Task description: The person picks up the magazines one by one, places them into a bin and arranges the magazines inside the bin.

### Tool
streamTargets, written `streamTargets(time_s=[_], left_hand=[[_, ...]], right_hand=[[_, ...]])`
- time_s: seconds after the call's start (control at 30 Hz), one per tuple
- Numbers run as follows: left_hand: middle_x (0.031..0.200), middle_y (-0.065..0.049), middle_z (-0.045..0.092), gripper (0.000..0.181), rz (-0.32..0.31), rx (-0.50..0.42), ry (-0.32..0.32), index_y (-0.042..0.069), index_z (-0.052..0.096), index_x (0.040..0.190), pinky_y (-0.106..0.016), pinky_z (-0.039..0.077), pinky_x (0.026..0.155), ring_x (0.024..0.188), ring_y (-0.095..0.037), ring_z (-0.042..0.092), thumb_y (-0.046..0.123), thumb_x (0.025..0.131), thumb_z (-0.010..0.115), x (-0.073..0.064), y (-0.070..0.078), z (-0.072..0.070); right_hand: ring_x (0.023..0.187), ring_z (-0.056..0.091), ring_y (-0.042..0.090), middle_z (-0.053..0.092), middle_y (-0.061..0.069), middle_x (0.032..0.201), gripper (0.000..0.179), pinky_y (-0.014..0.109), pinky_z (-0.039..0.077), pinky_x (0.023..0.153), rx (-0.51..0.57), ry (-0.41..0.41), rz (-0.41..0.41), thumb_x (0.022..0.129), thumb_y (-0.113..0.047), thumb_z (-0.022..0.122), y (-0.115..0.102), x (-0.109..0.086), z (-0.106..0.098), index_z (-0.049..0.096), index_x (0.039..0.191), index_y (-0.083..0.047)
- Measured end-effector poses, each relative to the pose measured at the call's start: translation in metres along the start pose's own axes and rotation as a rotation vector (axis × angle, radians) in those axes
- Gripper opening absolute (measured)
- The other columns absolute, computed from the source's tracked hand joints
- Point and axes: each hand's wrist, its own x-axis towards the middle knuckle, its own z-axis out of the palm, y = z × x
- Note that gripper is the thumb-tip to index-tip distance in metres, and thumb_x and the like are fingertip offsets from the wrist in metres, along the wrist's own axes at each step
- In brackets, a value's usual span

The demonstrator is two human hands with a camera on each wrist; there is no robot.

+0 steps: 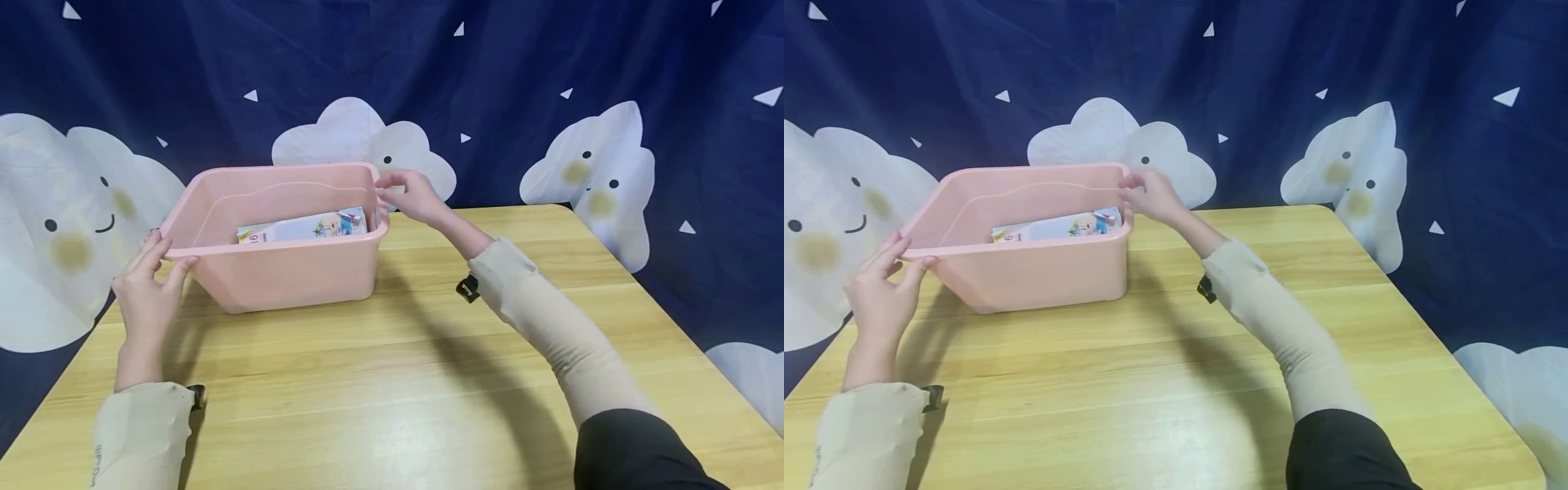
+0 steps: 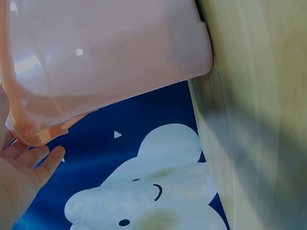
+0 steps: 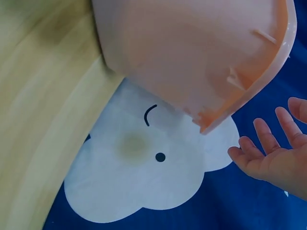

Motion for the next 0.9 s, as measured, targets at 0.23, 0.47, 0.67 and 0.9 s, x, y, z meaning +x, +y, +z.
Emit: streamTargets(time_s=[0.23,0.47,0.67,0.9], left_hand=[[0.12,-0.017,0.052,0.047,0.018,-0.017,0.047,-0.003,0.061,0.109,-0.034,0.033,0.098,0.112,-0.031,0.048,0.012,0.068,0.077,0.0,0.001,0.0],[0.116,-0.017,0.056,0.04,-0.008,-0.006,0.082,-0.005,0.064,0.102,-0.037,0.034,0.097,0.111,-0.029,0.05,0.008,0.067,0.078,-0.003,0.005,-0.001],[0.109,-0.014,0.061,0.03,0.062,-0.029,0.139,-0.008,0.067,0.093,-0.034,0.039,0.092,0.105,-0.03,0.054,0.014,0.072,0.073,-0.005,0.012,0.001],[0.102,-0.018,0.063,0.027,0.202,-0.061,0.17,-0.009,0.066,0.092,-0.034,0.039,0.092,0.101,-0.032,0.057,0.014,0.078,0.064,-0.011,0.038,0.012]], right_hand=[[0.101,0.053,0.023,0.06,0.016,0.107,0.023,0.033,0.043,0.084,0.043,0.006,0.024,0.088,-0.01,0.054,0.023,-0.025,-0.01,0.059,0.104,0.006],[0.103,0.051,0.024,0.06,0.015,0.108,0.022,0.039,0.043,0.085,-0.027,0.034,-0.001,0.087,-0.011,0.056,0.036,-0.047,-0.018,0.061,0.103,0.004],[0.086,0.05,0.023,0.06,0.016,0.108,0.023,0.033,0.04,0.069,-0.115,0.031,-0.079,0.085,-0.009,0.058,0.045,-0.069,-0.017,0.062,0.103,0.005],[0.073,0.046,0.021,0.059,0.017,0.109,0.023,0.03,0.037,0.063,-0.141,0.009,-0.081,0.085,-0.011,0.059,0.055,-0.093,-0.015,0.062,0.103,0.003]])
